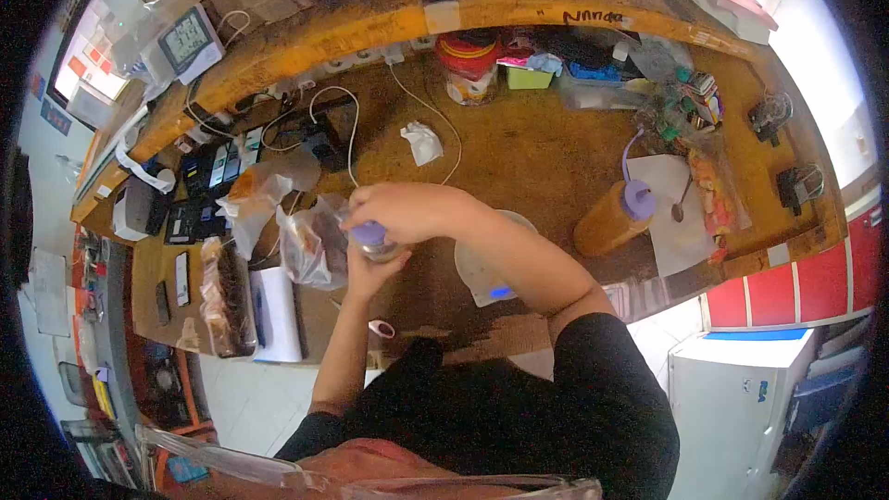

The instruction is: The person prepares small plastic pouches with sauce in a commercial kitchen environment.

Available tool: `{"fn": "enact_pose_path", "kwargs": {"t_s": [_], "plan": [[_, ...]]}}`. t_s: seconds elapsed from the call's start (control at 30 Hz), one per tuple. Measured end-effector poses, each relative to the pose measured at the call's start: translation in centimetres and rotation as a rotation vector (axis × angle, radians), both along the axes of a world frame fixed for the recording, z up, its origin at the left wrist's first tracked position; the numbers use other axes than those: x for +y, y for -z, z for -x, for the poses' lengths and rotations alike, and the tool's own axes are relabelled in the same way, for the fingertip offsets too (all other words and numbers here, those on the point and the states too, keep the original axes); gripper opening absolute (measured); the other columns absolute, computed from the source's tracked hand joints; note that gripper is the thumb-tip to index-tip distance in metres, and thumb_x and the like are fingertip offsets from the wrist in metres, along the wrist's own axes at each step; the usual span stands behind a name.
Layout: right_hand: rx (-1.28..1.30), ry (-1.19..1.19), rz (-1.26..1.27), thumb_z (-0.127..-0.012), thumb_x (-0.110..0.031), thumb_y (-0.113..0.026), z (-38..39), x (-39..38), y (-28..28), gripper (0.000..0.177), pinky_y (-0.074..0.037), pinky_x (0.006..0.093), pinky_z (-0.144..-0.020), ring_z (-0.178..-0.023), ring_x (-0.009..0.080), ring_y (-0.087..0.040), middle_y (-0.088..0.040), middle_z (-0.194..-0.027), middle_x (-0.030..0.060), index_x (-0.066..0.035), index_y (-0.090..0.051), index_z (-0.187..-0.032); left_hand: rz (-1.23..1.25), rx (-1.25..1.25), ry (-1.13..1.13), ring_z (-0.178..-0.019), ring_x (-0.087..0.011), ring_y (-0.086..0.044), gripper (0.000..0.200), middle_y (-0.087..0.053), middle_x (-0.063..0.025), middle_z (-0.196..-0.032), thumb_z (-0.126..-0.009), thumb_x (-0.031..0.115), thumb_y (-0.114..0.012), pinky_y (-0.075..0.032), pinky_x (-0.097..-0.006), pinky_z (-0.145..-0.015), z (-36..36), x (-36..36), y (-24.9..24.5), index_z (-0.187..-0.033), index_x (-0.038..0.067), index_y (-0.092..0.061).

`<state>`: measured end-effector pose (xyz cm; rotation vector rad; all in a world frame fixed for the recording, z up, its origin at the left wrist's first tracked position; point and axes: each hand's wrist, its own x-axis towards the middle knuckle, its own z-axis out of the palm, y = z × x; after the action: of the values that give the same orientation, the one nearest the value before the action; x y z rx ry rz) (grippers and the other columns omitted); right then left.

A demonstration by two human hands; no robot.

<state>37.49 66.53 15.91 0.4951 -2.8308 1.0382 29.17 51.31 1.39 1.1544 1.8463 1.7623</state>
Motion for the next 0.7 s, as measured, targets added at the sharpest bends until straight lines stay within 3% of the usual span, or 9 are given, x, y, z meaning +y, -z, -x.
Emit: {"fn": "enact_pose_path", "kwargs": {"t_s": [0.17, 0.23, 0.33, 0.37, 0.5, 0.57, 0.6, 0.63, 0.7], "plan": [[-0.093, 0.043, -0.209, -0.062, 0.001, -0.065, -1.6, -1.6, -1.2, 0.052, -0.041, 0.0356, -0.089, -0.105, 0.0307, -0.049, -0.053, -0.109, 0.0128, -0.006, -0.055, -0.112, -0.046, -0.084, 0.102, -0.102, -0.0248, -0.052, 0.080, -0.049, -0.0141, -0.111, -0.058, 0.014, -0.080, -0.043, -0.0341, -0.086, -1.2, -0.2, -0.7, -0.120, 0.001, -0.031], [0.024, 0.005, -0.311, -0.061, 0.001, -0.065, -2.7, -2.3, -1.2, 0.050, -0.042, 0.0365, -0.088, -0.103, 0.0307, -0.051, -0.054, -0.107, 0.0125, -0.006, -0.057, -0.110, -0.055, 0.100, 0.040, -0.105, -0.0231, -0.051, 0.084, -0.049, -0.0133, -0.113, -0.054, 0.018, -0.082, -0.042, -0.0339, -0.087, -1.6, -0.8, -1.1, -0.120, 0.001, -0.033], [0.162, -0.270, -0.150, -0.058, 0.000, -0.066, -4.7, -3.2, -1.4, 0.048, -0.043, 0.0359, -0.085, -0.098, 0.0312, -0.052, -0.054, -0.104, 0.0123, -0.006, -0.059, -0.105, 0.022, 0.404, 0.116, -0.106, -0.0213, -0.050, 0.089, -0.049, -0.0126, -0.115, -0.049, 0.020, -0.084, -0.041, -0.0343, -0.089, -2.3, -3.8, -1.7, -0.121, 0.001, -0.036], [0.232, -0.428, -0.063, -0.056, 0.001, -0.066, -5.9, -4.0, -1.9, 0.048, -0.043, 0.0356, -0.083, -0.097, 0.0313, -0.052, -0.055, -0.103, 0.0120, -0.006, -0.060, -0.103, 0.021, 0.406, 0.116, -0.106, -0.0213, -0.050, 0.089, -0.049, -0.0126, -0.115, -0.049, 0.020, -0.084, -0.041, -0.0343, -0.089, -3.3, -5.0, -2.2, -0.121, 0.001, -0.036], [0.332, -0.405, -0.124, -0.059, -0.010, -0.068, -12.9, -9.4, -3.5, 0.037, -0.045, 0.0356, -0.078, -0.089, 0.0321, -0.055, -0.058, -0.094, 0.0118, -0.004, -0.062, -0.095, 0.005, 0.117, 0.290, -0.107, -0.0197, -0.049, 0.087, -0.048, -0.0126, -0.116, -0.047, 0.020, -0.084, -0.040, -0.0346, -0.091, -11.1, -10.8, -5.3, -0.119, 0.000, -0.039], [0.404, 0.060, -0.308, -0.060, -0.029, -0.070, -16.9, -13.4, -3.3, 0.039, -0.045, 0.0348, -0.072, -0.080, 0.0316, -0.057, -0.060, -0.081, 0.0116, -0.003, -0.064, -0.087, -0.011, 0.162, 0.143, -0.107, -0.0196, -0.049, 0.086, -0.048, -0.0131, -0.117, -0.049, 0.019, -0.083, -0.040, -0.0348, -0.091, -14.8, -13.5, -4.7, -0.120, 0.000, -0.038], [0.431, 0.248, -0.438, -0.060, -0.049, -0.066, -18.0, -15.3, -2.4, 0.051, -0.045, 0.0358, -0.069, -0.072, 0.0310, -0.058, -0.060, -0.073, 0.0119, -0.004, -0.064, -0.083, 0.045, 0.045, 0.198, -0.107, -0.0201, -0.049, 0.088, -0.047, -0.0141, -0.118, -0.053, 0.019, -0.083, -0.040, -0.0351, -0.091, -17.4, -14.7, -5.7, -0.123, 0.001, -0.033], [0.427, 0.249, -0.447, -0.060, -0.049, -0.066, -19.4, -17.0, -1.6, 0.051, -0.045, 0.0358, -0.069, -0.072, 0.0310, -0.058, -0.060, -0.073, 0.0119, -0.004, -0.064, -0.083, 0.037, 0.041, 0.201, -0.107, -0.0201, -0.049, 0.088, -0.047, -0.0141, -0.118, -0.053, 0.019, -0.083, -0.040, -0.0351, -0.091, -19.5, -15.5, -5.4, -0.123, 0.001, -0.033], [0.413, 0.681, -0.544, -0.067, -0.046, -0.065, -22.9, -20.5, 0.7, 0.041, -0.044, 0.0448, -0.072, -0.075, 0.0319, -0.058, -0.061, -0.076, 0.0131, -0.008, -0.065, -0.080, -0.132, 0.120, 0.104, -0.108, -0.0213, -0.049, 0.086, -0.045, -0.0162, -0.121, -0.056, 0.018, -0.081, -0.038, -0.0346, -0.093, -23.2, -16.8, -3.4, -0.125, -0.001, -0.032]]}}
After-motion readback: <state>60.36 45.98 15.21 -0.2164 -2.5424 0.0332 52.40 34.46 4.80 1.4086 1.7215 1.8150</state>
